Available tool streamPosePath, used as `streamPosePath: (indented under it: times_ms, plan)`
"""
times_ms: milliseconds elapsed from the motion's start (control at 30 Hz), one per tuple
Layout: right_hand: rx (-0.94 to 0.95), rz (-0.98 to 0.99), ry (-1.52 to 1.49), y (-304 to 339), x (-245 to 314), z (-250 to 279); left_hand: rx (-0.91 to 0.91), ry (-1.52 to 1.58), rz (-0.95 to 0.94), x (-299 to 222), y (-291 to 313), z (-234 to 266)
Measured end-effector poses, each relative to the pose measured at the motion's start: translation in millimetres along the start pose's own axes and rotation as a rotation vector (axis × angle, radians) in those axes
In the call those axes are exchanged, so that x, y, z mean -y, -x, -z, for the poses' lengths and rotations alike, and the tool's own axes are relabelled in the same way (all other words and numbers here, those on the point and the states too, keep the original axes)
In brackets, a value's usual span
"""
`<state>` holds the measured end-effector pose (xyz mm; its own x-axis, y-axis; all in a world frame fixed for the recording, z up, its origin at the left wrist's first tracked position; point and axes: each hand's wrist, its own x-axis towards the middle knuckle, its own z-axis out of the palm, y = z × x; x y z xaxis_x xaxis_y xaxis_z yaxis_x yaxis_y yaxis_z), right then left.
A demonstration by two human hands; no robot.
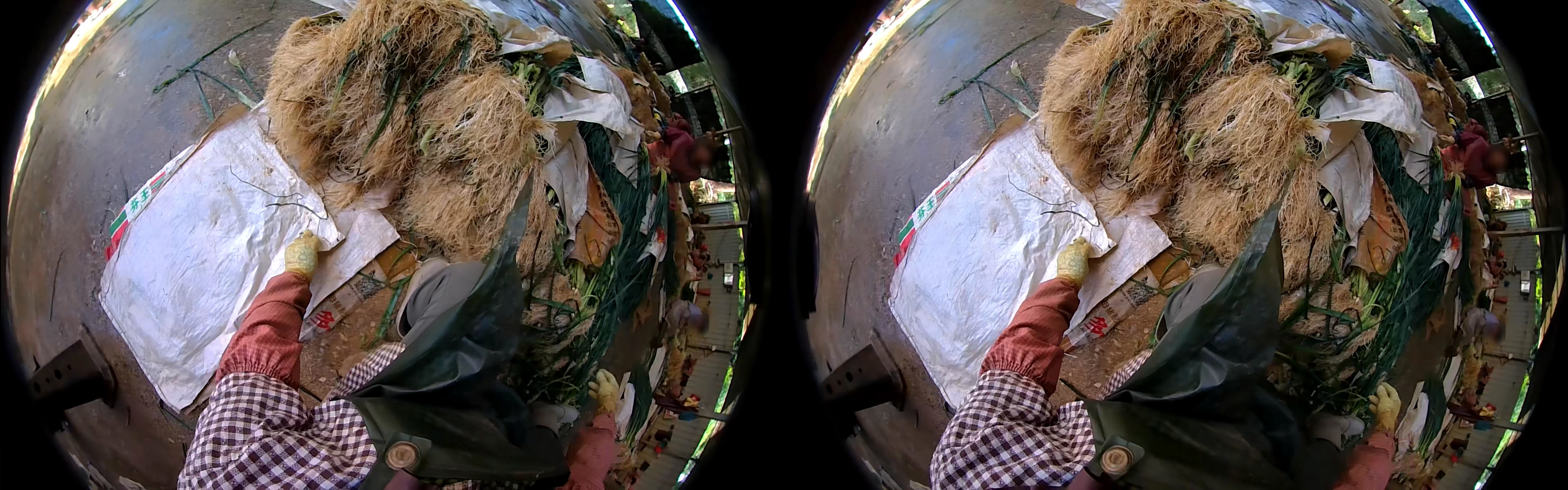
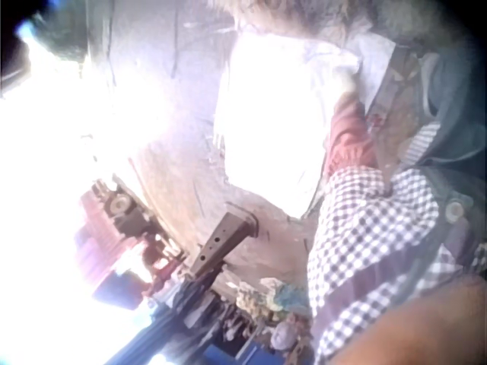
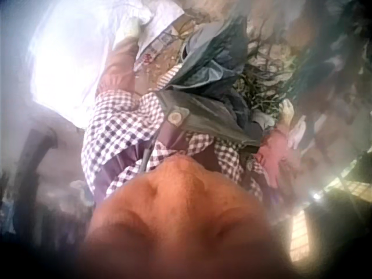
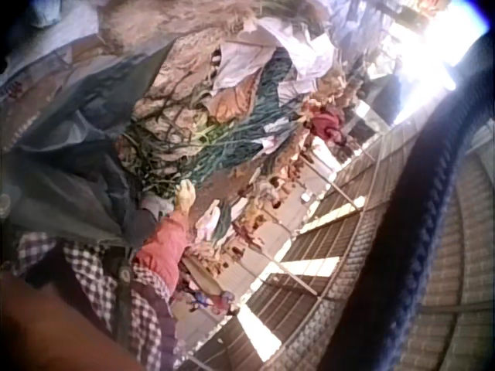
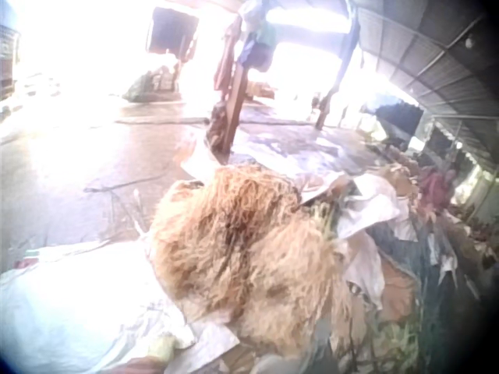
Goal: The person sorts and cleans green onions by hand, removing dry outer layers and roots while seated on the floor of an agricultural processing area.
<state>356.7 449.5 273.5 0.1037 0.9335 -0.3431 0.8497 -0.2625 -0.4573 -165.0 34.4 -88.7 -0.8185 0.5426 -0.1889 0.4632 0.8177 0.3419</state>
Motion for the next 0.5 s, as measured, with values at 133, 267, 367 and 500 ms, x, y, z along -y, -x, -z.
streamPosePath:
  times_ms: [133, 267, 367, 500]
  plan:
    - [0.230, 0.106, 0.192, 7, -2, -78, 0.005, 0.067, 0.023, -33, 14, 10]
    - [0.379, 0.100, 0.125, 8, -29, -133, 0.037, 0.099, -0.075, -32, 29, 8]
    - [0.396, 0.089, 0.069, 8, -46, -137, 0.118, 0.243, -0.072, -47, 44, 11]
    - [0.333, 0.013, 0.100, 0, -64, -107, 0.717, 0.341, -0.343, -107, 72, 33]
